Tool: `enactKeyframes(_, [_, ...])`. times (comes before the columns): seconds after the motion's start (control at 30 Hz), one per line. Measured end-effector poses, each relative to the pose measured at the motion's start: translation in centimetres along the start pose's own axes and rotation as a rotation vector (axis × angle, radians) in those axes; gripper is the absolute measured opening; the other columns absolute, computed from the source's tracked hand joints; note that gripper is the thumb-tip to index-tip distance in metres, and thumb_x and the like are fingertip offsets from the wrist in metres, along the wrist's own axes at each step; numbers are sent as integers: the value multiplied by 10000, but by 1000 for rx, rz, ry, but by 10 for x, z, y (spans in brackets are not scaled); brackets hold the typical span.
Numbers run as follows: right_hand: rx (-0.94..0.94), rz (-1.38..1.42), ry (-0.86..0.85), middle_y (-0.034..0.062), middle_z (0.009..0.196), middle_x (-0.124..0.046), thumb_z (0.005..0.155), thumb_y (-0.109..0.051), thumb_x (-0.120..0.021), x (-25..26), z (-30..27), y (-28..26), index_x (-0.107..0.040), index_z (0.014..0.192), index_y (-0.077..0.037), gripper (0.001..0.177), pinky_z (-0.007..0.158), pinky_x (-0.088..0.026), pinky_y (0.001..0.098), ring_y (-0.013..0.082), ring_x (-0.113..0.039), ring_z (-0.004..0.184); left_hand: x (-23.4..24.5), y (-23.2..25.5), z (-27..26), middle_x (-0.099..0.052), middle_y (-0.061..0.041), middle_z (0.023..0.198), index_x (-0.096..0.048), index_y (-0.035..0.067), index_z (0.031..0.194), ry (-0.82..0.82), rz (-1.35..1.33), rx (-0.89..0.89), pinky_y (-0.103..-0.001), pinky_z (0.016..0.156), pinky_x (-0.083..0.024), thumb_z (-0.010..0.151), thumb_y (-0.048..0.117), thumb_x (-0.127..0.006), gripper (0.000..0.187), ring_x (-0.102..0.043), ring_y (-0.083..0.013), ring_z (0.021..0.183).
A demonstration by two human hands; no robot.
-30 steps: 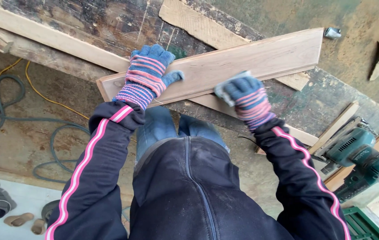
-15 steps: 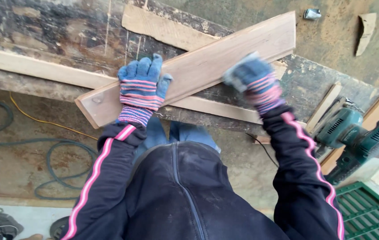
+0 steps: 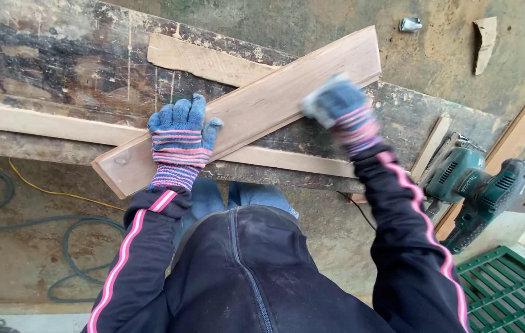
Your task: Sand a wooden plank using an orbital power sander followed by manual hand-sanding with a sandpaper sheet.
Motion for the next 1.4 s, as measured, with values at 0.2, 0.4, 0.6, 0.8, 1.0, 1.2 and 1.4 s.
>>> enactKeyframes(0.2, [-187,235,88,70,1065,-660,841,-122,-715,-15,9,-48,-676,1086,-131,248,933,-556,439,289,-664,1048,5,2,0,-578,-119,1205,-576,102,1429,23,12,8,-543,966,-398,1001,550,-633,622,-560,-324,1110])
enactKeyframes(0.4, [-67,34,-65,95,907,-657,894,-245,-808,5,22,-46,-689,946,-103,192,767,-522,451,310,-632,866,-1,1,1,-579,-124,1194,-576,95,1432,0,22,-1,-548,944,-398,992,563,-633,644,-558,-327,1100])
enactKeyframes(0.6, [-427,146,39,66,972,-666,909,-103,-742,28,2,-6,-681,1018,-115,126,815,-544,428,289,-660,935,1,2,-3,-577,-116,1240,-566,96,1452,57,33,-30,-538,976,-408,1015,552,-617,634,-559,-325,1122])
enactKeyframes(0.8, [152,-77,17,87,1048,-695,729,-135,-727,15,31,-111,-706,1054,-121,327,925,-534,450,300,-665,1041,3,4,-1,-579,-122,1213,-573,87,1444,16,49,-33,-539,960,-410,997,543,-631,640,-563,-322,1107])
enactKeyframes(1.0, [-446,156,82,86,955,-701,886,-8,-685,61,6,37,-702,969,-90,118,782,-557,390,279,-674,881,4,3,-1,-580,-114,1220,-575,91,1441,37,18,-25,-539,964,-405,995,529,-642,628,-563,-320,1107])
enactKeyframes(1.2, [2,-42,65,83,1051,-696,814,-156,-734,6,5,-73,-731,1046,-89,242,1003,-541,466,298,-672,1054,1,1,0,-579,-122,1212,-578,88,1435,34,18,-42,-542,958,-406,989,531,-651,633,-562,-325,1100])
enactKeyframes(1.4, [90,-40,-98,76,1093,-702,834,-171,-772,15,-1,-53,-734,1053,-99,234,1012,-527,478,300,-657,1067,1,0,-1,-581,-117,1211,-580,90,1431,32,18,-20,-542,956,-405,983,540,-653,639,-560,-330,1103])
Point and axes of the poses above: each hand's wrist, its own z-axis towards the middle knuckle, its own x-axis out of the back of the hand, y = z × x, the point moved 10 cm from there along z, towards the middle knuckle
